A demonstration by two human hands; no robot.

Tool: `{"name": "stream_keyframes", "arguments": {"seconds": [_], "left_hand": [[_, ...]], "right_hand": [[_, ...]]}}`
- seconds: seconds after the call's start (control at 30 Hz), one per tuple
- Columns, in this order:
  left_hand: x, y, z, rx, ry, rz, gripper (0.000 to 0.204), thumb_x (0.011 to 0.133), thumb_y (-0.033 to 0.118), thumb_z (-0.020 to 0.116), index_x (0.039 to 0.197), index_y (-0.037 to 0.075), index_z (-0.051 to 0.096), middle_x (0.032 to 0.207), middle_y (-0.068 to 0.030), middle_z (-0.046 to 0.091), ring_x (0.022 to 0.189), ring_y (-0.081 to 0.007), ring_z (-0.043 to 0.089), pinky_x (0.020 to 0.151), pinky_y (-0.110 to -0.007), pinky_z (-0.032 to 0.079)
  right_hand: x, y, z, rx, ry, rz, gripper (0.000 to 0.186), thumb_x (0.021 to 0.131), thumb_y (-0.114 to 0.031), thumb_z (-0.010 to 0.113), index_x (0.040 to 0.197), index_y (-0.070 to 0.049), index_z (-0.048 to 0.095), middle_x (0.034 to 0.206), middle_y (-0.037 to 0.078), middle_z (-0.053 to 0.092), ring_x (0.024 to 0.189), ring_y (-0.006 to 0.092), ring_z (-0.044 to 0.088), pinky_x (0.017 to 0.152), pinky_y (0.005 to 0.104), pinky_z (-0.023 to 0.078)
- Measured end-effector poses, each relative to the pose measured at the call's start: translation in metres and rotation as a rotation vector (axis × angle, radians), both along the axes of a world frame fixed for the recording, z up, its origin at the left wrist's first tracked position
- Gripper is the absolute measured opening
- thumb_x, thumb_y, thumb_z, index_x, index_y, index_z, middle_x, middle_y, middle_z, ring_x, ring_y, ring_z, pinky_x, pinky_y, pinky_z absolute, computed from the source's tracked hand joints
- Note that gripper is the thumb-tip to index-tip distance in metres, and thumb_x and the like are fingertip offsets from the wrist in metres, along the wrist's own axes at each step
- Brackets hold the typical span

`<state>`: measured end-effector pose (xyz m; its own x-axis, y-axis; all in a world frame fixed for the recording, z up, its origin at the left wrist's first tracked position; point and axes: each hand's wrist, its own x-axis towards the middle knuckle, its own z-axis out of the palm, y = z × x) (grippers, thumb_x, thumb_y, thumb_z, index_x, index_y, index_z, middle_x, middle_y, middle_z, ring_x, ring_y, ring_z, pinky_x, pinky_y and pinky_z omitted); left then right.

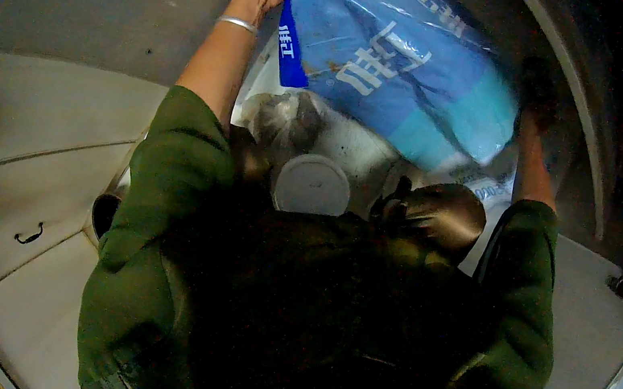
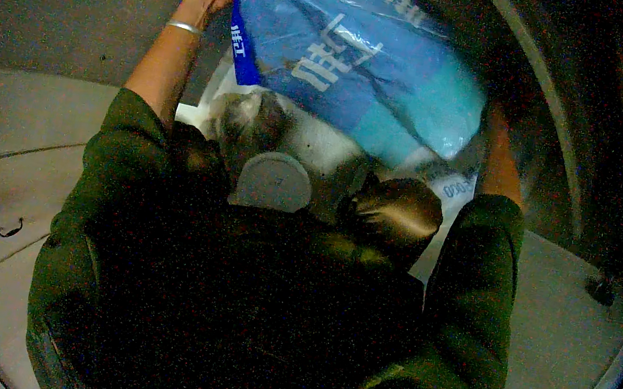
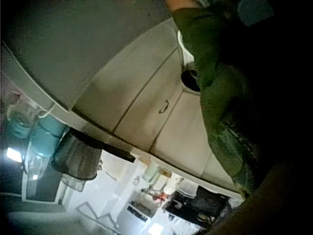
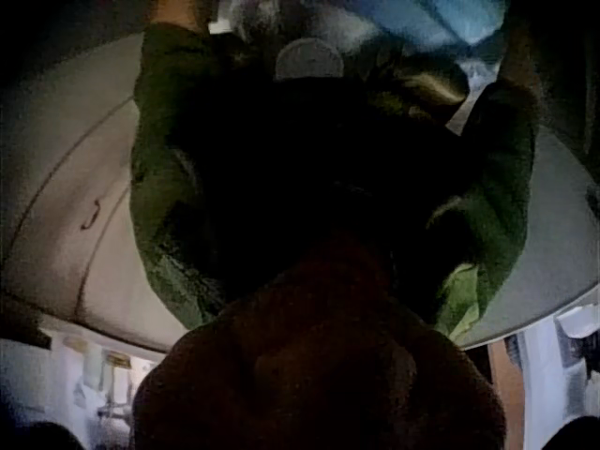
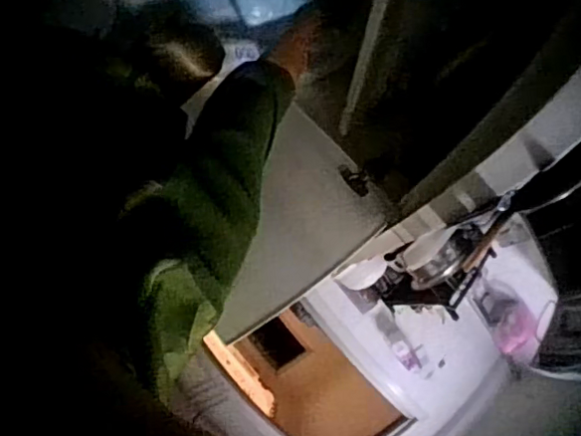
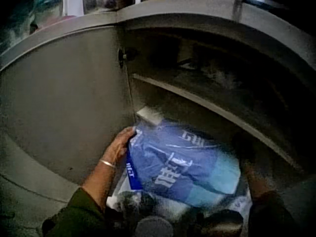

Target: The person sits on the floor and wipes the exterior of a large blue plastic bag with a cloth. They then dip the cloth into a white bucket of water, wring it out, and continue wiping the bag's surface.

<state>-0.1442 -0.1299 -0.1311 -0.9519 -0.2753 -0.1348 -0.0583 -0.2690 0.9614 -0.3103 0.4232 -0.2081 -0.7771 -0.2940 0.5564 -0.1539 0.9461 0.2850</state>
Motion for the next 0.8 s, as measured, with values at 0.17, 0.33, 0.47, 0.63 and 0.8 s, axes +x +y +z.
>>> {"name": "stream_keyframes", "arguments": {"seconds": [0.17,0.33,0.47,0.63,0.8], "left_hand": [[0.008,-0.013,-0.027,-0.555,-0.278,-0.016,0.08,0.062,0.034,0.07,0.122,-0.002,0.032,0.112,-0.018,0.047,0.092,-0.0244,0.052,0.079,-0.032,0.043],[0.0,-0.018,-0.038,-0.476,-0.286,-0.086,0.047,0.063,0.028,0.07,0.097,0.001,0.051,0.083,-0.011,0.056,0.07,-0.0204,0.054,0.061,-0.033,0.045],[-0.005,-0.031,-0.064,-0.401,-0.325,0.001,0.023,0.071,0.022,0.061,0.089,0.008,0.055,0.076,-0.0053,0.055,0.059,-0.0146,0.049,0.05,-0.029,0.039],[0.028,-0.008,-0.018,-0.241,-0.266,-0.007,0.017,0.077,0.02,0.055,0.089,0.008,0.057,0.079,-0.003,0.057,0.07,-0.0146,0.05,0.062,-0.029,0.04],[0.01,-0.022,-0.02,-0.447,-0.355,-0.105,0.02,0.079,0.021,0.052,0.093,0.007,0.056,0.088,-0.0034,0.056,0.078,-0.0154,0.05,0.066,-0.029,0.039]], "right_hand": [[-0.021,-0.007,0.022,-0.192,-0.122,0.053,0.031,0.076,-0.02,0.046,0.098,0.001,0.049,0.097,0.021,0.051,0.088,0.0342,0.049,0.074,0.0401,0.038],[-0.01,-0.016,0.05,-0.344,-0.086,0.158,0.034,0.074,-0.016,0.047,0.104,-0.001,0.046,0.1,0.021,0.05,0.091,0.0345,0.048,0.078,0.0396,0.037],[0.079,-0.076,0.087,-0.577,-0.024,0.406,0.039,0.072,-0.013,0.048,0.109,-0.002,0.044,0.102,0.021,0.048,0.094,0.0346,0.046,0.082,0.0392,0.036],[0.189,-0.104,0.084,-0.841,-0.426,0.266,0.047,0.066,-0.006,0.046,0.113,-0.005,0.042,0.11,0.022,0.044,0.101,0.0372,0.041,0.088,0.0396,0.033],[0.175,-0.072,0.038,-0.483,-0.278,0.363,0.054,0.064,-0.003,0.044,0.118,-0.007,0.039,0.124,0.022,0.032,0.116,0.0358,0.03,0.096,0.0467,0.02]]}}
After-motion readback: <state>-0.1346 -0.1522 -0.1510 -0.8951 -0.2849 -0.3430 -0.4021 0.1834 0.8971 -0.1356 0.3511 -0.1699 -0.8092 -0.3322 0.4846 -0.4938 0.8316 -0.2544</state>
